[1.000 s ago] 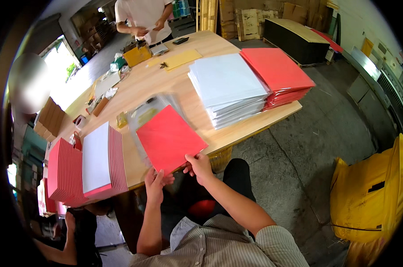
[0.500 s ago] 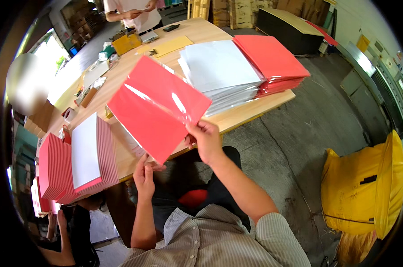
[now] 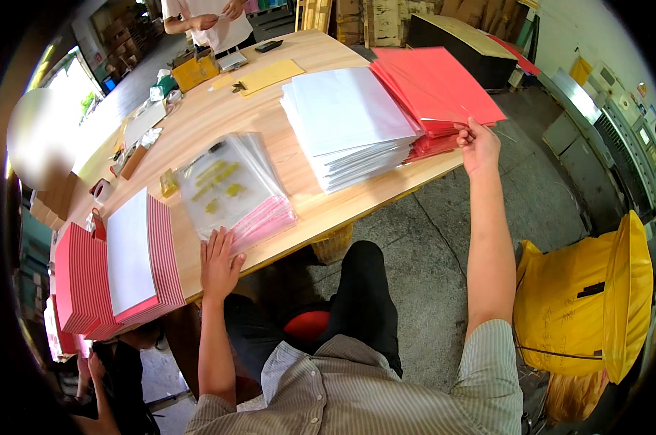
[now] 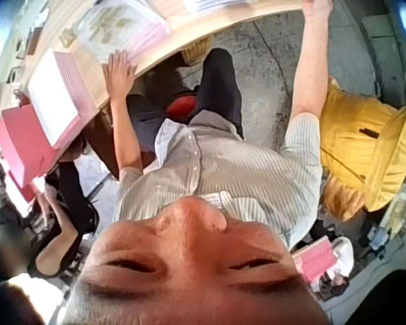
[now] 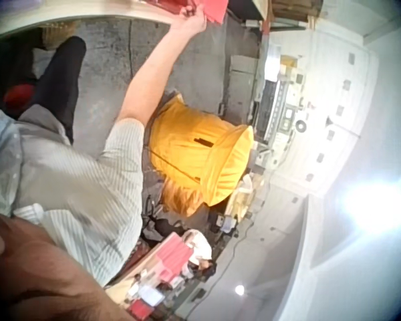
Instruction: The person sits at a table and repeatedly inserts white and red sheets of paper into clear plastic sleeves. They handle the items one at a time, sliding the paper into the sleeve and stacking the finished units on the table.
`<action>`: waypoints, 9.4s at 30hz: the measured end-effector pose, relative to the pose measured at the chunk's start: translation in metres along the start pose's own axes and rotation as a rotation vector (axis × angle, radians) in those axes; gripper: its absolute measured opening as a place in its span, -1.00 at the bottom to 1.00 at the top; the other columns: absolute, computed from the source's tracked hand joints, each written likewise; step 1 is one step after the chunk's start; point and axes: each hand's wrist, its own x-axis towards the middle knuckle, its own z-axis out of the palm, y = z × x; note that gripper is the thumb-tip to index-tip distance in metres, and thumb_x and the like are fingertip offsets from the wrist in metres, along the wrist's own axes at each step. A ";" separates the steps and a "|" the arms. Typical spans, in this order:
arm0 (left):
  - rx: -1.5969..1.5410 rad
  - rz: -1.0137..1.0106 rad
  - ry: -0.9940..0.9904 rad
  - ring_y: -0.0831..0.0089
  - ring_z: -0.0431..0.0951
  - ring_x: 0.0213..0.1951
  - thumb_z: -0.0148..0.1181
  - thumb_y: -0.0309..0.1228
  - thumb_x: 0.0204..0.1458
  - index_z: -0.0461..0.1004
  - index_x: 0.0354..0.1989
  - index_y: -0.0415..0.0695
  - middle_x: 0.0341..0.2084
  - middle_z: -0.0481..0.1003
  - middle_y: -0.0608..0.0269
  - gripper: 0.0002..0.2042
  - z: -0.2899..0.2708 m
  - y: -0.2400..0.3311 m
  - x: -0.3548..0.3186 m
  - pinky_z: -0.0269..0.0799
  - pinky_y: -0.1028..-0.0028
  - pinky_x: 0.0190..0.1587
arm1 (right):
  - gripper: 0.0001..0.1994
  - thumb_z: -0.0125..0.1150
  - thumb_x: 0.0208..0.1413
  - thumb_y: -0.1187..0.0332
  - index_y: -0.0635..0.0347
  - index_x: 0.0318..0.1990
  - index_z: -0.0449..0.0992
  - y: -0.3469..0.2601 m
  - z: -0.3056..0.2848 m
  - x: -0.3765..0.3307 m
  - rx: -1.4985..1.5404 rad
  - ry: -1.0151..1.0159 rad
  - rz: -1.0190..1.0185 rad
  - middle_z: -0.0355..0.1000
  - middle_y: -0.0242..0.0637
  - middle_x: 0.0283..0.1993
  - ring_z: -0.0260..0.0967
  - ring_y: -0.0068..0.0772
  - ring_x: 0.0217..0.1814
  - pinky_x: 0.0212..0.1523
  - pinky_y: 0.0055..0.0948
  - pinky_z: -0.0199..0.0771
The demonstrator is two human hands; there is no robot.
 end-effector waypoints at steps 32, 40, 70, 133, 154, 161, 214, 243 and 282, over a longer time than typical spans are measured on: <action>-0.002 -0.028 0.139 0.09 0.25 0.36 0.23 -0.01 0.12 0.43 0.24 -0.01 0.29 0.35 0.10 -0.45 0.006 -0.005 -0.005 -0.05 -0.24 0.38 | -0.59 0.18 0.31 0.04 0.22 -0.41 0.46 0.013 -0.026 -0.004 -0.692 0.231 -0.292 0.33 -0.43 -0.58 0.11 -0.70 -0.64 -0.63 -0.62 -0.01; -0.048 -0.022 0.194 0.12 0.35 0.28 0.36 -0.10 0.03 0.56 0.09 0.00 0.17 0.47 0.17 -0.54 0.005 -0.008 -0.008 -0.17 -0.35 0.38 | -0.71 0.07 0.28 0.46 0.17 -0.56 0.47 0.142 0.032 -0.200 -0.670 -0.404 -0.872 0.43 -0.35 -0.61 0.32 -0.58 -0.61 -0.59 -0.55 0.25; -0.308 -0.250 0.228 -0.13 0.23 0.33 0.34 -0.24 0.01 0.35 0.28 -0.10 0.37 0.16 -0.21 -0.38 0.031 -0.048 0.029 0.10 0.07 0.37 | -0.39 0.27 0.17 0.11 0.37 0.25 0.35 0.273 0.160 -0.205 -1.150 -0.787 -0.242 0.35 0.17 0.25 0.25 0.16 0.34 0.35 -0.06 0.24; -0.113 -0.161 0.075 -0.19 0.01 0.44 0.03 0.01 0.25 0.24 0.38 -0.03 0.40 0.13 -0.10 -0.41 0.003 -0.030 0.006 -0.06 0.00 0.44 | -0.49 0.08 0.21 -0.08 0.23 -0.05 0.57 0.239 0.245 -0.411 -0.716 -1.482 -0.888 0.51 -0.08 -0.06 0.39 -0.01 0.08 0.30 -0.05 0.21; -0.007 -0.157 0.184 -0.12 0.03 0.44 0.11 0.01 0.20 0.28 0.34 -0.09 0.39 0.16 -0.06 -0.38 0.004 -0.023 0.002 -0.04 0.00 0.43 | -0.60 0.03 0.24 0.05 0.10 -0.52 0.57 0.246 0.272 -0.451 -0.518 -1.773 -0.713 0.55 -0.20 -0.43 0.49 -0.11 -0.33 -0.19 -0.10 0.33; -0.104 0.023 0.329 -0.03 -0.02 0.48 0.14 -0.02 0.16 0.21 0.38 -0.12 0.41 0.14 0.01 -0.32 0.009 0.014 -0.029 -0.18 0.06 0.49 | -0.69 0.27 0.08 0.15 0.19 -0.15 0.57 0.239 0.228 -0.376 -0.638 -1.474 -0.769 0.51 -0.22 -0.07 0.41 -0.13 0.09 0.27 -0.07 0.23; 0.059 -0.189 0.297 0.32 0.68 -0.31 0.23 -0.39 0.17 0.59 -0.08 -0.07 -0.26 0.66 0.16 -0.82 -0.163 -0.122 -0.106 0.59 0.38 -0.26 | -0.73 0.10 0.31 0.23 0.26 -0.13 0.61 0.293 -0.064 -0.302 -1.312 -0.906 -0.146 0.54 -0.06 -0.10 0.45 0.00 0.01 0.11 -0.16 0.35; -0.184 -0.586 0.556 0.37 0.33 -0.61 0.19 -0.08 0.22 0.47 -0.47 -0.34 -0.72 0.38 0.10 -0.53 -0.152 -0.136 -0.090 0.28 0.32 -0.48 | -0.83 0.24 0.20 0.34 0.25 -0.18 0.62 0.290 -0.060 -0.304 -1.330 -0.881 -0.208 0.56 -0.09 -0.15 0.47 -0.02 -0.04 0.06 -0.18 0.40; 0.147 -0.272 0.471 0.21 0.64 -0.16 0.26 -0.47 -0.02 0.64 -0.20 -0.09 -0.20 0.65 0.26 -0.80 -0.155 -0.118 -0.093 0.56 0.30 -0.15 | -0.53 0.05 0.38 0.18 0.34 0.28 0.32 0.232 0.318 -0.384 0.190 -0.920 0.949 0.37 -0.13 0.30 0.37 -0.23 0.30 0.30 -0.29 0.35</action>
